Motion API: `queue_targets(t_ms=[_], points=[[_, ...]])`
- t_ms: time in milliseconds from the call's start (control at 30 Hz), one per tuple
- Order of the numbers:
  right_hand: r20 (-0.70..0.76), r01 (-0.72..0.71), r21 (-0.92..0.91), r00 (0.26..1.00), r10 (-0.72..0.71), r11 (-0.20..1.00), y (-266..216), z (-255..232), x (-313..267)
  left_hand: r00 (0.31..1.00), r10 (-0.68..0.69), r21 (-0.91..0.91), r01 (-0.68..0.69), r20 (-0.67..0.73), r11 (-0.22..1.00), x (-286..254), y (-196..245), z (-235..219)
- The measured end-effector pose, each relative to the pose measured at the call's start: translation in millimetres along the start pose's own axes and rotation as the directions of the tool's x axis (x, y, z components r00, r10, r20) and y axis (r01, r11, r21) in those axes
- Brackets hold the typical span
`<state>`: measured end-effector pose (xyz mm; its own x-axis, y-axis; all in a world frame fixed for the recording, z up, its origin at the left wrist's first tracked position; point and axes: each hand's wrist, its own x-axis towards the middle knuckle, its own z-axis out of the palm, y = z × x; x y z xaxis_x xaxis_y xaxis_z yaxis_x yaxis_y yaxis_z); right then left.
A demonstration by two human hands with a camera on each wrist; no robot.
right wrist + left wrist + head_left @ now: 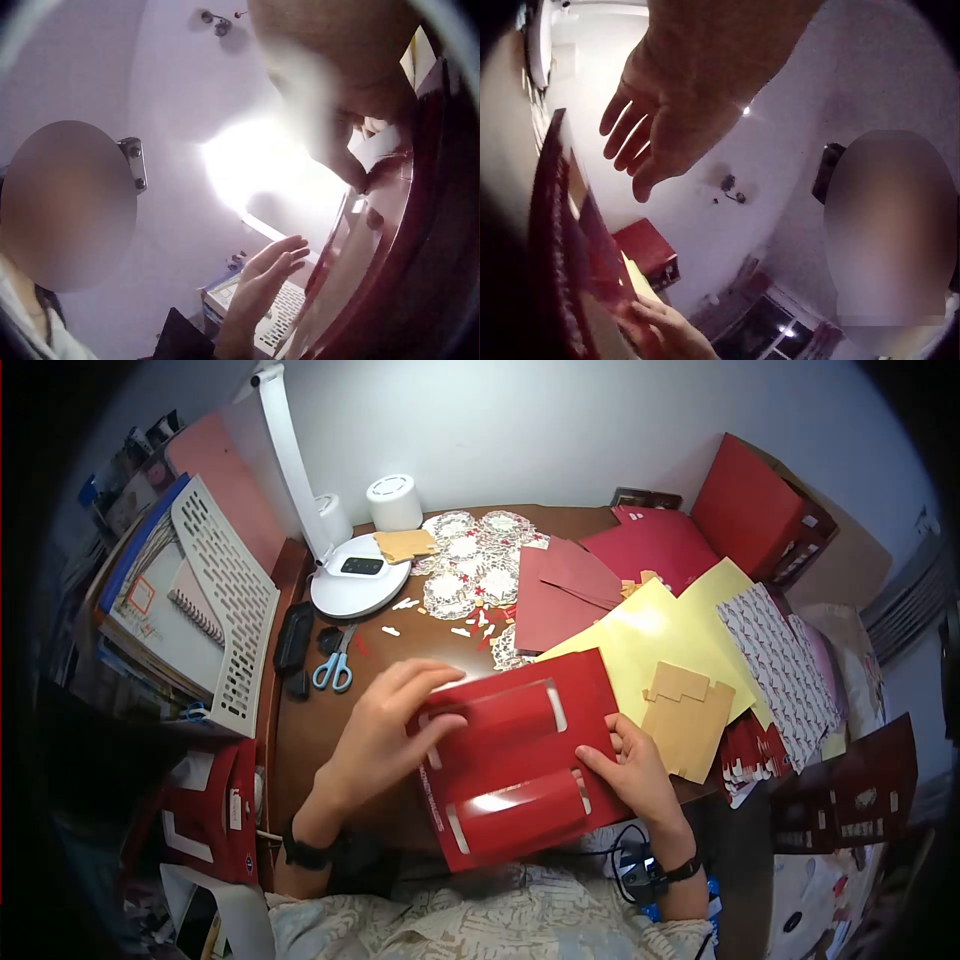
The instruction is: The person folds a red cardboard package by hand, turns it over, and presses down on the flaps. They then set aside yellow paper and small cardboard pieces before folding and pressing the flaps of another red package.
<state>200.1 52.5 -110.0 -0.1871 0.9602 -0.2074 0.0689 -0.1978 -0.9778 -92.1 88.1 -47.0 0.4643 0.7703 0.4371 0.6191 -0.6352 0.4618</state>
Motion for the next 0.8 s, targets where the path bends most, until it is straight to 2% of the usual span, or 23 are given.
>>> queue_targets(t_ms=[67, 133, 200, 333, 400, 500, 800], points=[[-0.007, -0.024, 0.157, 1.0, 0.026, 0.987, -2, 0, 2, 0.994, -0.031, -0.118, 0.042, 0.101, 0.992, 0, 23, 2], [0.005, -0.028, 0.198, 1.0, 0.028, 0.98, -6, 2, 3, 0.969, 0.054, -0.03, -0.048, 0.239, 0.998, 1, 34, 12], [-0.018, 0.023, 0.307, 1.0, -0.019, 0.951, -6, 4, 6, 0.96, 0.103, 0.045, -0.118, 0.26, 0.992, 1, 39, 27], [0.028, 0.023, 0.366, 0.999, -0.035, 0.93, -2, -1, 6, 0.951, 0.105, 0.154, -0.154, 0.29, 0.976, 2, 40, 40], [0.133, -0.122, 0.368, 0.988, 0.077, 0.922, 1, -7, 4, 0.941, 0.083, 0.161, -0.143, 0.328, 0.977, 2, 37, 45], [0.151, -0.174, 0.448, 0.982, 0.117, 0.877, -2, -4, 3, 0.933, 0.064, 0.143, -0.122, 0.355, 0.982, 0, 36, 49], [0.273, -0.313, 0.522, 0.943, 0.193, 0.794, 3, -10, 10, 0.923, 0.073, 0.158, -0.142, 0.377, 0.977, 6, 34, 55]])
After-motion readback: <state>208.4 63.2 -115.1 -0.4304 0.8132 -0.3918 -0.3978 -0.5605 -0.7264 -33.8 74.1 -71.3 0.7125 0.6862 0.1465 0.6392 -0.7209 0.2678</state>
